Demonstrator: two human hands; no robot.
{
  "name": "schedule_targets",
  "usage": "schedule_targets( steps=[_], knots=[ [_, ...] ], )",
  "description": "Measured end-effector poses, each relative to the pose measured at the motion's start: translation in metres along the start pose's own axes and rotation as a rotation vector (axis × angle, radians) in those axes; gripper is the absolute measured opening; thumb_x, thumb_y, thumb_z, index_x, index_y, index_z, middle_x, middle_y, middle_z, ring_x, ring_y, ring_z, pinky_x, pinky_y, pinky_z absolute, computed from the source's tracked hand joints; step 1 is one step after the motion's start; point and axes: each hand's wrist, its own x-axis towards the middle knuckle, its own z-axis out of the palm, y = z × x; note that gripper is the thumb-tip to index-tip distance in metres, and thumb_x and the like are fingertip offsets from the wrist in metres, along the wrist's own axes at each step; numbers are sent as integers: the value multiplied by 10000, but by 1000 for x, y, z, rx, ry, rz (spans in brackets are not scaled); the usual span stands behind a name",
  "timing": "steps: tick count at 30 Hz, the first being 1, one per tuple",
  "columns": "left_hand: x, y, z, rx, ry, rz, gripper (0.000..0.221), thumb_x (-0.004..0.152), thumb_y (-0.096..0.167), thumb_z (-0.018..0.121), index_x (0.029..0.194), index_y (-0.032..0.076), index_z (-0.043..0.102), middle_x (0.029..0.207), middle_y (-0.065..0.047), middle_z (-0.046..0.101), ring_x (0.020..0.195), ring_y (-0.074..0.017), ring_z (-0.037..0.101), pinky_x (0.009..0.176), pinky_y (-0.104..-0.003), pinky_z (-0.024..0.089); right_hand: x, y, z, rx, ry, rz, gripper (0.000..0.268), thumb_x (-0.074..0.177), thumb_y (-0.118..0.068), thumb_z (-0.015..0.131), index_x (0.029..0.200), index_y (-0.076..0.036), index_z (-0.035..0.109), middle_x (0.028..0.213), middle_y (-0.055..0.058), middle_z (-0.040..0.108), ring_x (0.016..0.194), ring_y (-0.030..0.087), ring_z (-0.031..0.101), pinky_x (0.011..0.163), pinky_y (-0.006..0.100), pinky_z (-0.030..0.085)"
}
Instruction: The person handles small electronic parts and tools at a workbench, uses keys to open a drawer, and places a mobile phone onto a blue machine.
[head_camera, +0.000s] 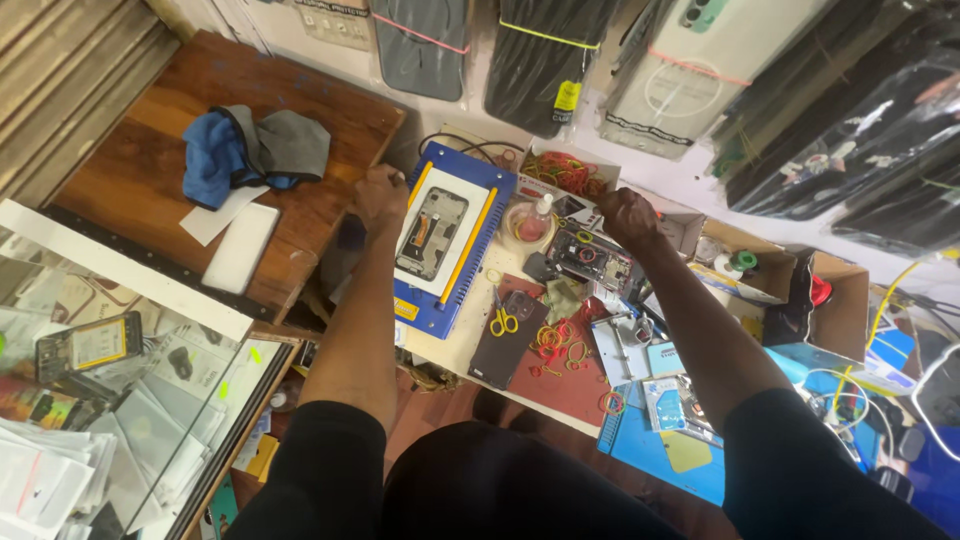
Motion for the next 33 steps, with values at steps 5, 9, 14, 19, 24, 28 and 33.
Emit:
schedule_targets(
  steps=[5,9,14,19,24,28,33],
  knots=[
    [-19,7,6,-36,36,87,130,904,258,693,969,201,790,1010,-110,766,1016,-357,693,948,-653,449,7,-7,-30,-13,-223,160,106,970,-180,698,1004,-82,675,841,175,650,651,308,657,575,428,553],
    [-35,-5,-1,25,100,84,178,946,309,677,990,167,776,1011,-147,756,1059,-385,671,913,-696,429,45,-44,-102,212,-402,484,134,1010,-202,662,1109,-118,696,969,156,726,659,268,688,546,404,551],
    [-66,-44,-40,53,34,-126,345,1001,442,570,1097,163,751,1130,-167,721,1123,-387,652,937,-716,423,70,-108,-164,241,-135,385,156,1096,-237,597,1059,-163,730,899,72,763,642,198,703,561,365,547],
    [-71,-68,-40,39,-142,-442,547,967,563,485,1318,163,614,1385,-183,571,1298,-422,514,963,-678,422,86,-205,-167,416,-314,-88,363,1013,-444,614,891,-114,701,725,86,697,641,289,696,566,429,546],
    [-12,-123,30,128,-333,-154,493,958,517,546,1240,141,696,1292,-195,652,1229,-415,596,996,-543,485,87,-274,-99,848,-633,837,456,1024,-416,608,1210,-1,635,825,209,762,677,283,757,597,351,567],
    [23,-151,58,-52,-382,120,407,940,461,598,1149,150,758,1178,-185,723,1144,-406,663,969,-478,533,75,-294,-46,1351,-444,1243,424,1005,-287,592,1213,83,591,992,164,732,715,296,783,495,380,612],
    [28,-116,23,-32,-400,277,444,936,449,640,1155,67,699,1156,-229,711,1067,-446,685,867,-547,573,79,-298,-41,1398,-358,1328,358,987,-171,572,1177,132,594,971,223,758,680,319,788,501,370,642]
  ],
)
